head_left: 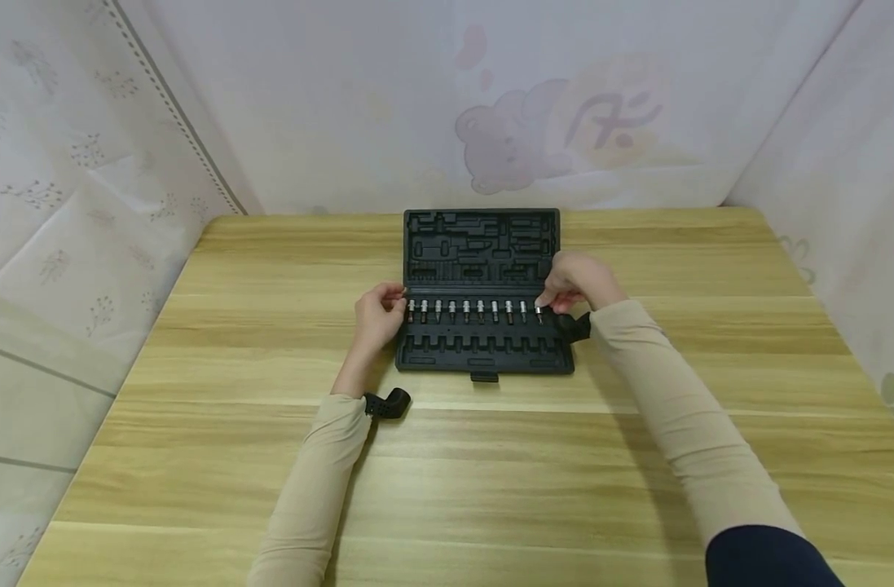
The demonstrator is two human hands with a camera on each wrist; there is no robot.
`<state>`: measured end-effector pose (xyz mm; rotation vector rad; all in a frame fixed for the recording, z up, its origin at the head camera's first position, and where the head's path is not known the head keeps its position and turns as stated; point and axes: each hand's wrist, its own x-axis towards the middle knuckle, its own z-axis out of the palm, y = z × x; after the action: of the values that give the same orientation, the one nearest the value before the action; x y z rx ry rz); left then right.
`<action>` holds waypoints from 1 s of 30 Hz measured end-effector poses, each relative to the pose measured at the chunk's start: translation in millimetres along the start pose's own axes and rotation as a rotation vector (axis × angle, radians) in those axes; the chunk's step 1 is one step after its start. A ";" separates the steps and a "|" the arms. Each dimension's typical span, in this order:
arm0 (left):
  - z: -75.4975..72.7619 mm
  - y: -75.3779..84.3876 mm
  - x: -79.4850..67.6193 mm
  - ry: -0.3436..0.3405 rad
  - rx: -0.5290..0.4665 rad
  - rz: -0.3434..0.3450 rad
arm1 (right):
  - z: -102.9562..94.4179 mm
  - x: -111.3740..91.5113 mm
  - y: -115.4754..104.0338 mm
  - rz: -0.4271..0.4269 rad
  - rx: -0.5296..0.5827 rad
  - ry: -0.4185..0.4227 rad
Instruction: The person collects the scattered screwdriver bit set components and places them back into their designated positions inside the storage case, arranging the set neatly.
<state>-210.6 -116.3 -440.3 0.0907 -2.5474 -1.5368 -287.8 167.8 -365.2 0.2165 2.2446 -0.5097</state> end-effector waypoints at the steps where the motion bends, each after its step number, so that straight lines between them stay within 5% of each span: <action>1: 0.3 -0.2 -0.1 0.002 0.000 0.001 | 0.5 0.3 -0.5 0.000 -0.002 0.005; 10: 0.8 -2.5 -0.5 0.001 -0.011 -0.006 | 4.5 -3.9 0.4 -0.048 0.027 0.048; 20: -0.7 -1.0 -1.2 0.000 -0.012 0.000 | 19.0 -12.9 8.3 -0.176 -0.161 0.230; 30: 0.3 0.0 -0.7 -0.008 -0.009 -0.011 | 23.5 -15.2 22.6 -0.289 -0.008 0.234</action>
<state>-210.0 -115.9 -440.4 0.0981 -2.5502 -1.5558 -254.6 178.3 -374.3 -0.0581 2.5230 -0.6553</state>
